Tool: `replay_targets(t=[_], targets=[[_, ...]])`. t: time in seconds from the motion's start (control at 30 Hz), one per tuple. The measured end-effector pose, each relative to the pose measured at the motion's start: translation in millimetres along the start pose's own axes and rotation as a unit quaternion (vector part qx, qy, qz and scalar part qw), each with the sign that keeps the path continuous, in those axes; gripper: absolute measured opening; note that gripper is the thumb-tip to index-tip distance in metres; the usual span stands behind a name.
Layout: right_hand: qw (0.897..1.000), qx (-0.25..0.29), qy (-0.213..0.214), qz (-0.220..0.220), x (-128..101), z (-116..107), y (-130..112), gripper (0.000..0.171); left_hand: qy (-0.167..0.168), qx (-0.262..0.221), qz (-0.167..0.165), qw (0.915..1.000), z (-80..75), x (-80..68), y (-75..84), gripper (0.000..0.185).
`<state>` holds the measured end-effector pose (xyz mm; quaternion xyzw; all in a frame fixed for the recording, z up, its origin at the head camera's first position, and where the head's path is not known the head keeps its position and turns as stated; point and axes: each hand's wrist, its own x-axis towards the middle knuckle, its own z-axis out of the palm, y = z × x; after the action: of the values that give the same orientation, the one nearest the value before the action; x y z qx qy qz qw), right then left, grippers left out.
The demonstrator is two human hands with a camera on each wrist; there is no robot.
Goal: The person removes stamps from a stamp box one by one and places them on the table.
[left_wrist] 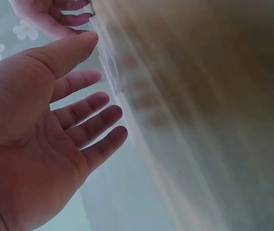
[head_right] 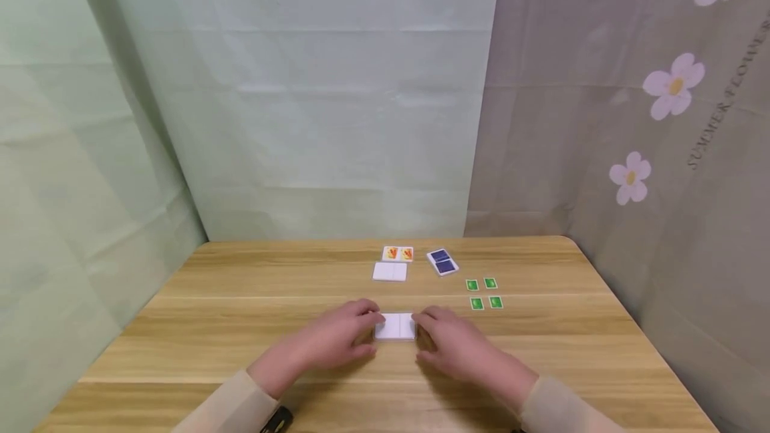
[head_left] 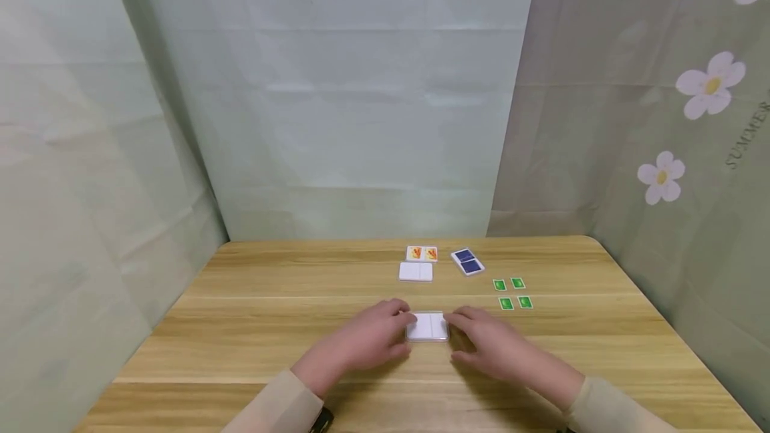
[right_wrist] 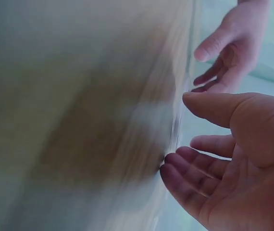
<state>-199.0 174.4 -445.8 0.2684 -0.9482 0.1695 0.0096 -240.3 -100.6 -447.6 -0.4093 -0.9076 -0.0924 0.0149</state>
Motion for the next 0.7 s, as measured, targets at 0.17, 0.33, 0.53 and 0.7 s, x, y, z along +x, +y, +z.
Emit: replay_targets(t=[0.17, 0.33, 0.53, 0.7], targets=[[0.999, -0.048, 0.01, -0.023, -13, 2, -6, 0.068, -0.006, 0.042, 0.005, 0.9991, -1.0, -9.9, 10.3, 0.054], [0.996, -0.074, 0.01, -0.04, -21, 2, -11, 0.068, -0.005, 0.075, 0.018, 0.9971, 1.1, -16.4, 18.8, 0.055], [0.994, -0.091, 0.014, -0.055, -23, 5, -13, 0.064, -0.004, 0.095, 0.019, 0.9953, 3.5, -21.6, 24.2, 0.055], [0.993, -0.102, 0.014, -0.061, -22, 8, -14, 0.062, 0.007, 0.112, 0.027, 0.9933, 2.6, -27.1, 24.8, 0.053]])
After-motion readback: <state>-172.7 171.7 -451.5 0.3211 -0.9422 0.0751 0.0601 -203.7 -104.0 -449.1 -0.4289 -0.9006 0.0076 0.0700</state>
